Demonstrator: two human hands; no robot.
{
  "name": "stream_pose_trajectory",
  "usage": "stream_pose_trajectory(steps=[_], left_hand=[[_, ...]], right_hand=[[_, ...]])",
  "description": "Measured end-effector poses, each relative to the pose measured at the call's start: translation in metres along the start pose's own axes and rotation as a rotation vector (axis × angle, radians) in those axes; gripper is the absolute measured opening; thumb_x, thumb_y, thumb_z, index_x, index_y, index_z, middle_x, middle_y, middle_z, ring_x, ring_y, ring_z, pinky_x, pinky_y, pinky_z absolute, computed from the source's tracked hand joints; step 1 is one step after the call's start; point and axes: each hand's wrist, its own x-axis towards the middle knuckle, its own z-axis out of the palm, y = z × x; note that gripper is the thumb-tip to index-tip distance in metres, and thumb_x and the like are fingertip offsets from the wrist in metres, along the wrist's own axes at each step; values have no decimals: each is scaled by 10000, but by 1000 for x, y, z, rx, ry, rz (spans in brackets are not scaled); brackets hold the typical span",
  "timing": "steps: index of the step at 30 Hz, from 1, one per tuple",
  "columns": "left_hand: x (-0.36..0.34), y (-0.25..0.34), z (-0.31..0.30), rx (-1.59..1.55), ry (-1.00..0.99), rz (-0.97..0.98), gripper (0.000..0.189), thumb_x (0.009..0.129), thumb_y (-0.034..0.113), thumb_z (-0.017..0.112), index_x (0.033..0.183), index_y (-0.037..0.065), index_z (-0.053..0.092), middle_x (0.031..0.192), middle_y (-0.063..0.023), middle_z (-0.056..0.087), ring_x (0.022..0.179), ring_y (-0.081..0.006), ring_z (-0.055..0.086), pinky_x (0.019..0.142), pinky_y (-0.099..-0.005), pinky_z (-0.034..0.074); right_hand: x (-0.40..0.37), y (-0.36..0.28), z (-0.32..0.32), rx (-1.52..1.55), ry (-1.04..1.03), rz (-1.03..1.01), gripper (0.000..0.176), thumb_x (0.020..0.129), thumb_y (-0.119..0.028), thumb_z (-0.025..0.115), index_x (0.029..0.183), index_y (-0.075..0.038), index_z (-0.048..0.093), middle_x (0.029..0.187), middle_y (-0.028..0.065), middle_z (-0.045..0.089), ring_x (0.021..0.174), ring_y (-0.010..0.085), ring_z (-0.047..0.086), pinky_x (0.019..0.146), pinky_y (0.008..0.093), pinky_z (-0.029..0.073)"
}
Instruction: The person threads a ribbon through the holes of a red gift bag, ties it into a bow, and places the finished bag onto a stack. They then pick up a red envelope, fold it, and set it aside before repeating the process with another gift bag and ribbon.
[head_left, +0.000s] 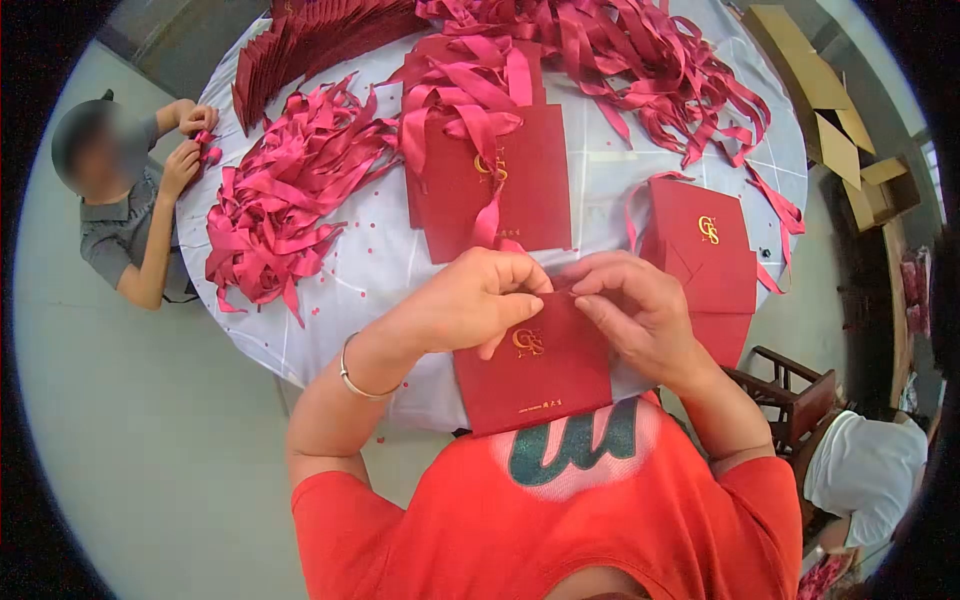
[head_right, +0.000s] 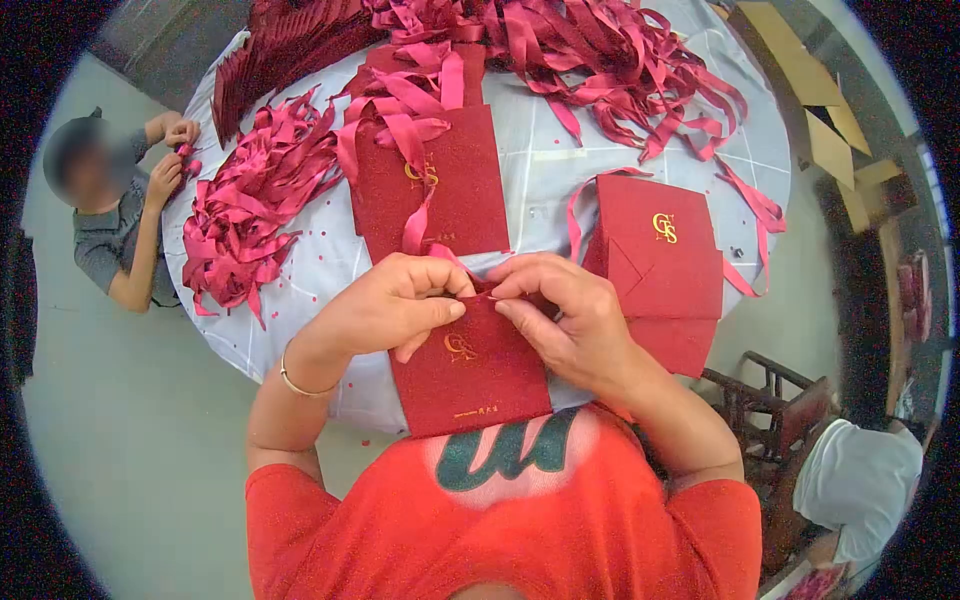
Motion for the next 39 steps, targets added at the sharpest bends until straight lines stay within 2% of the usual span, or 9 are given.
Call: stream_pose_trajectory(steps=[5,7,8,11,14,23,27,33,39], left_hand=[[-2,1,2,-8,45,1,132,938,19,509,1056,-37,524,652,-7,544,378,-60,451,353,-207,350],[-2,1,0,-23,39,13,129,938,22,509,1053,-36,526,641,-7,543,377,-61,451,353,-204,347],[-1,1,-1,-29,16,2,128,938,27,511,1048,-36,526,633,-6,543,376,-59,450,352,-202,344],[-1,3,-6,-44,-53,-4,143,926,23,501,1046,-52,527,617,-14,535,382,-74,458,361,-220,352],[-1,1,-8,-62,-121,-5,162,914,10,483,1049,-66,530,609,-23,524,391,-89,466,373,-240,364],[-5,2,5,-62,-55,0,183,911,-4,449,1069,-57,524,622,-27,518,401,-90,467,377,-247,359],[-7,1,8,-100,-27,-17,160,917,-2,467,1073,-24,495,678,-10,524,385,-67,448,368,-210,339],[-3,-1,6,-148,-93,-38,180,893,-17,455,1064,-50,501,721,-58,552,441,-112,522,456,-248,402],[0,-5,6,-101,-112,-21,162,884,-17,482,1040,-47,508,731,-60,558,448,-109,525,462,-245,402]], right_hand=[[6,4,1,-24,-6,-76,126,797,41,679,909,2,637,983,138,669,887,222,658,755,307,518],[10,6,0,-235,-71,-311,131,796,31,686,910,-3,634,962,132,665,885,223,658,759,314,518],[12,7,0,-235,-71,-309,131,796,31,686,910,-3,634,962,132,665,885,223,658,759,314,518],[12,16,2,-54,-90,-203,120,804,12,690,907,-9,633,939,101,647,843,182,638,733,285,503],[8,20,-1,343,-191,221,81,848,-25,675,915,-16,631,900,28,588,781,80,537,692,225,443],[5,29,4,236,-131,71,81,875,-50,660,943,-23,627,868,6,599,775,73,540,703,221,446],[3,29,7,259,-112,82,85,883,-62,657,953,-24,628,865,5,606,789,64,541,704,218,447],[1,28,9,292,-112,145,93,890,-73,654,966,-25,635,851,0,612,772,55,537,692,213,447],[3,27,9,281,-129,155,91,884,-67,657,962,-22,641,854,3,633,771,57,547,692,215,452]])
